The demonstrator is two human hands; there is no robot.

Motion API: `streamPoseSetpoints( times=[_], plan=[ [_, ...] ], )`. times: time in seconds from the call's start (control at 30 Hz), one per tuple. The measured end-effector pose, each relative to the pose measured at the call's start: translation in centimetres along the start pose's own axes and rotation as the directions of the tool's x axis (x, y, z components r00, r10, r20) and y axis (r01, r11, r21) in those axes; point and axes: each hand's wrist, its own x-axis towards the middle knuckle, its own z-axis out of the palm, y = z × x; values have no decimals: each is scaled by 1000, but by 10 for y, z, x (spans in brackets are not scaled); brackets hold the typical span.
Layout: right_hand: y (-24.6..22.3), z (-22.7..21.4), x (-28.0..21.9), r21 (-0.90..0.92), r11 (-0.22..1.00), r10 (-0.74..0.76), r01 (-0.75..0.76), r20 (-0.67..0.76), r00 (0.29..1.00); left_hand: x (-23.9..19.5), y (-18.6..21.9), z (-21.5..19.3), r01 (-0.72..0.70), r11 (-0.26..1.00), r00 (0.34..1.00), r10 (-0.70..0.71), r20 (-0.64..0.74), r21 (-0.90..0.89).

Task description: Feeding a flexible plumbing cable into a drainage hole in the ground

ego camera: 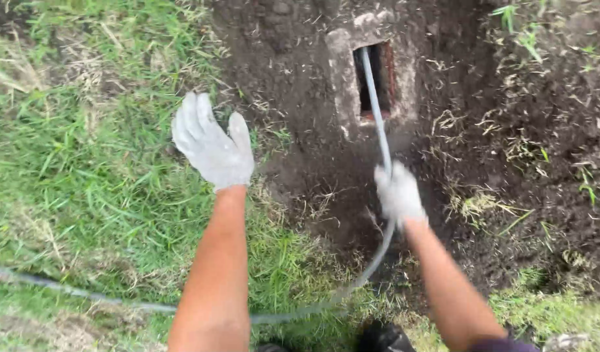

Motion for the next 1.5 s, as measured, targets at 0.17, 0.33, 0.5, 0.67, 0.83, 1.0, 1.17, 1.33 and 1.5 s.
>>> streamPoseSetpoints(
  times=[0.17, 0.33, 0.5, 0.67, 0.83, 1.0, 1.17, 1.33, 1.5],
  plan=[
    [42, 20, 48, 239, 959, 130, -149, 92, 987, -8, 4, -14, 4, 999, 1000, -4, -2, -46],
    [43, 4, 29, 306, 941, 101, -145, 154, 983, -2, 3, -9, -47, 997, 998, 44, -43, -64],
    [66, -2, -83, 160, 983, 84, -89, 41, 996, -6, -1, 1, 15, 1000, 999, -15, -37, -13],
    [146, -9, -175, 172, 875, 419, -453, 200, 886, 4, 17, -23, 194, 978, 981, -190, 48, -80],
    [47, -22, -98, 96, 878, 444, -469, 204, 872, 13, 14, -15, 98, 990, 994, -102, -38, -103],
    [5, 4, 83, 259, 961, 69, -94, 104, 992, 3, 1, -2, -2, 1000, 999, 2, -53, -15],
    [36, 13, 76, 249, 967, 29, -46, 72, 997, -2, -6, -3, 0, 1000, 992, -4, -126, -28],
    [59, 5, -22, 153, 986, 64, -72, 52, 997, -5, 1, -8, -34, 997, 998, 30, -61, -69],
    [141, 0, -165, 330, 876, 339, -352, 97, 936, -5, -2, 2, 7, 998, 996, -13, -84, -70]
  ],
)
